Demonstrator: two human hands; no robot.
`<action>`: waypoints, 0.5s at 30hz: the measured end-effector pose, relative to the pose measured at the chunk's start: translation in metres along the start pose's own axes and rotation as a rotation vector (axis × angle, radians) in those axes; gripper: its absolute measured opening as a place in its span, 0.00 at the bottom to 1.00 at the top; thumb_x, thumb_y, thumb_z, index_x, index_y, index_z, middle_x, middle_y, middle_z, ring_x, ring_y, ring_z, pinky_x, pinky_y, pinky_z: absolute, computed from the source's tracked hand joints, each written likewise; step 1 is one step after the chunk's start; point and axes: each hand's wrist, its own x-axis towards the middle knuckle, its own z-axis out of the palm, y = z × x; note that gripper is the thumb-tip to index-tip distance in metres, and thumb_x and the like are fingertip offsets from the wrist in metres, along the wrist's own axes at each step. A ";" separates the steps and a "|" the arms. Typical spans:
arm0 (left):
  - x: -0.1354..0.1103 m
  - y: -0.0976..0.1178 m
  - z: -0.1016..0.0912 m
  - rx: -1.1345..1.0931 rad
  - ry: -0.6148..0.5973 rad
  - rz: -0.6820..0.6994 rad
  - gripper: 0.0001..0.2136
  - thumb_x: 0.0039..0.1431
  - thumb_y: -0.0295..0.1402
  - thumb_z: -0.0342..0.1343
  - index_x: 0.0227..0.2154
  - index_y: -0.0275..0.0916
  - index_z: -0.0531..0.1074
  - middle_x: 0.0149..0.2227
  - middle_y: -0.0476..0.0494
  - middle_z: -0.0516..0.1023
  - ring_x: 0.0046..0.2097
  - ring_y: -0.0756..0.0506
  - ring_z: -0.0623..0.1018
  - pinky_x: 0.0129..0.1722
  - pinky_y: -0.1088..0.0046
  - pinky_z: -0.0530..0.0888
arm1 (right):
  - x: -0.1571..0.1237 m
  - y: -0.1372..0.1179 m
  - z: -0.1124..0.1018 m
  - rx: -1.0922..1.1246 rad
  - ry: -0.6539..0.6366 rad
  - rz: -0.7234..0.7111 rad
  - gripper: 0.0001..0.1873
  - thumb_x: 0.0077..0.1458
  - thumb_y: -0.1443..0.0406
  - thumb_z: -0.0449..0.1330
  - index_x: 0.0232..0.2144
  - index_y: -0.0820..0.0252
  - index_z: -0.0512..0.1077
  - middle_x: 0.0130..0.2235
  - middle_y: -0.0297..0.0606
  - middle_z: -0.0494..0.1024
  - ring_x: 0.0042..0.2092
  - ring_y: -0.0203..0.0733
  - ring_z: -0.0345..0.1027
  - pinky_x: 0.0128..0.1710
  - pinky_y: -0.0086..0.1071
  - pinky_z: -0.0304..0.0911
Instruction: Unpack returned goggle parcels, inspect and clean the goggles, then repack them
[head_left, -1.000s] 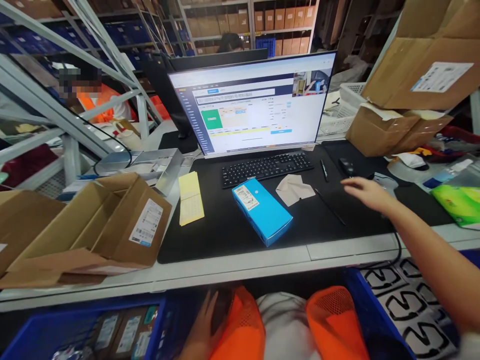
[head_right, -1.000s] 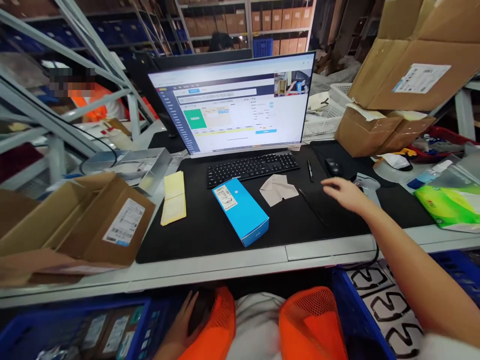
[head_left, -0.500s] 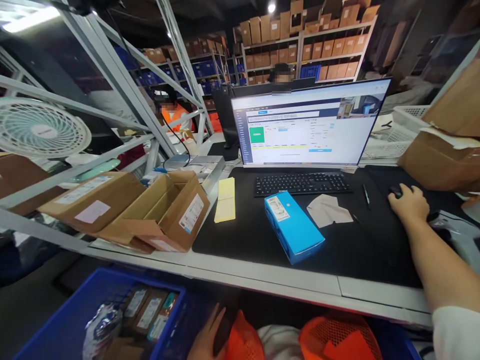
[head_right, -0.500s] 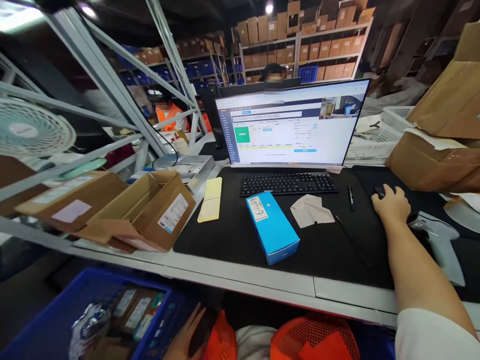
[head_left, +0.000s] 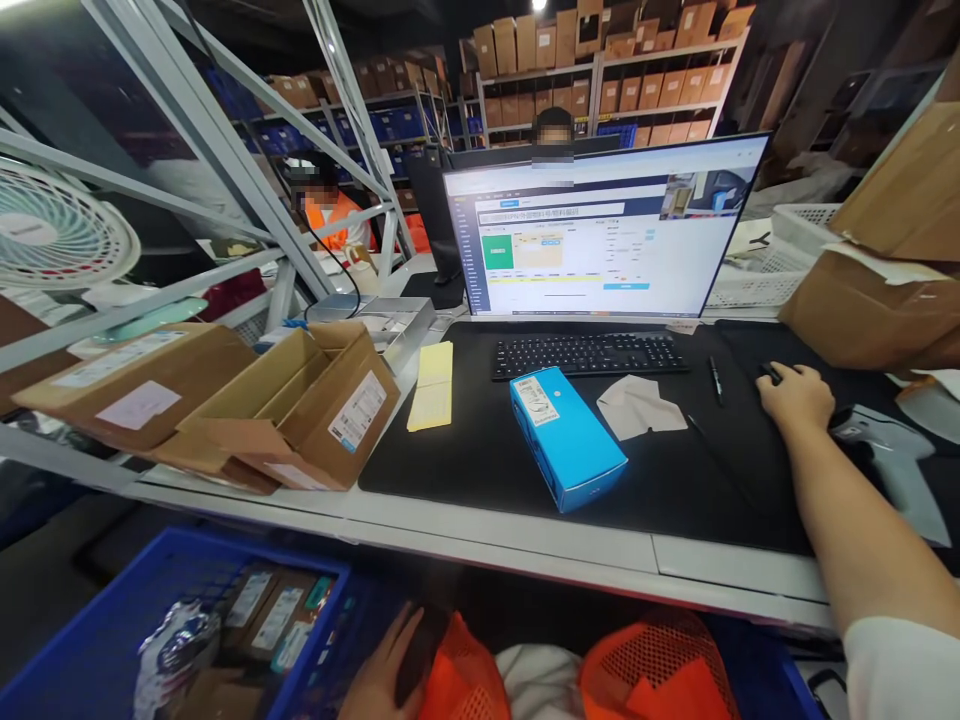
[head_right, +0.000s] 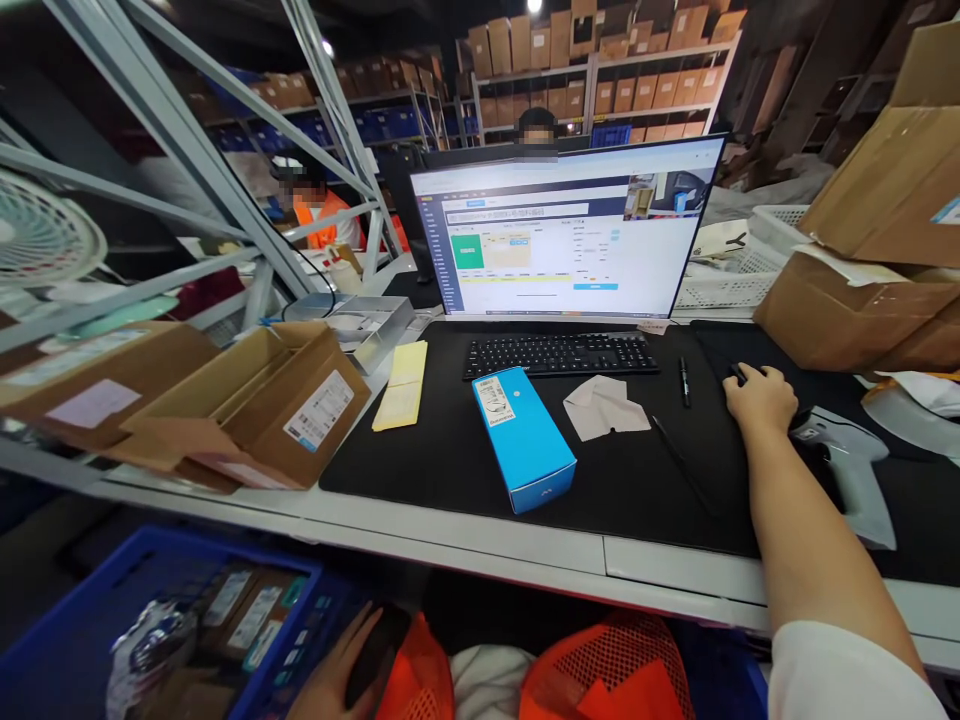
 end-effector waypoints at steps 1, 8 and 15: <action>0.001 0.001 -0.001 -0.005 -0.001 0.000 0.30 0.62 0.42 0.55 0.66 0.44 0.66 0.69 0.41 0.65 0.67 0.37 0.70 0.65 0.60 0.72 | -0.001 -0.001 -0.001 0.004 0.006 -0.004 0.30 0.68 0.52 0.47 0.63 0.57 0.72 0.64 0.53 0.66 0.54 0.54 0.63 0.45 0.42 0.53; 0.003 0.006 -0.003 0.010 0.044 0.007 0.29 0.62 0.42 0.56 0.66 0.47 0.67 0.67 0.42 0.69 0.65 0.36 0.73 0.63 0.57 0.75 | -0.007 -0.001 -0.004 0.019 0.018 -0.011 0.31 0.68 0.51 0.45 0.64 0.56 0.71 0.64 0.54 0.66 0.53 0.55 0.64 0.44 0.43 0.53; 0.011 0.019 -0.021 0.228 0.341 0.333 0.26 0.60 0.35 0.59 0.63 0.51 0.69 0.66 0.38 0.71 0.63 0.35 0.76 0.57 0.55 0.80 | -0.006 0.000 -0.009 0.049 -0.029 0.007 0.37 0.65 0.46 0.43 0.65 0.59 0.71 0.64 0.57 0.67 0.55 0.61 0.66 0.44 0.47 0.57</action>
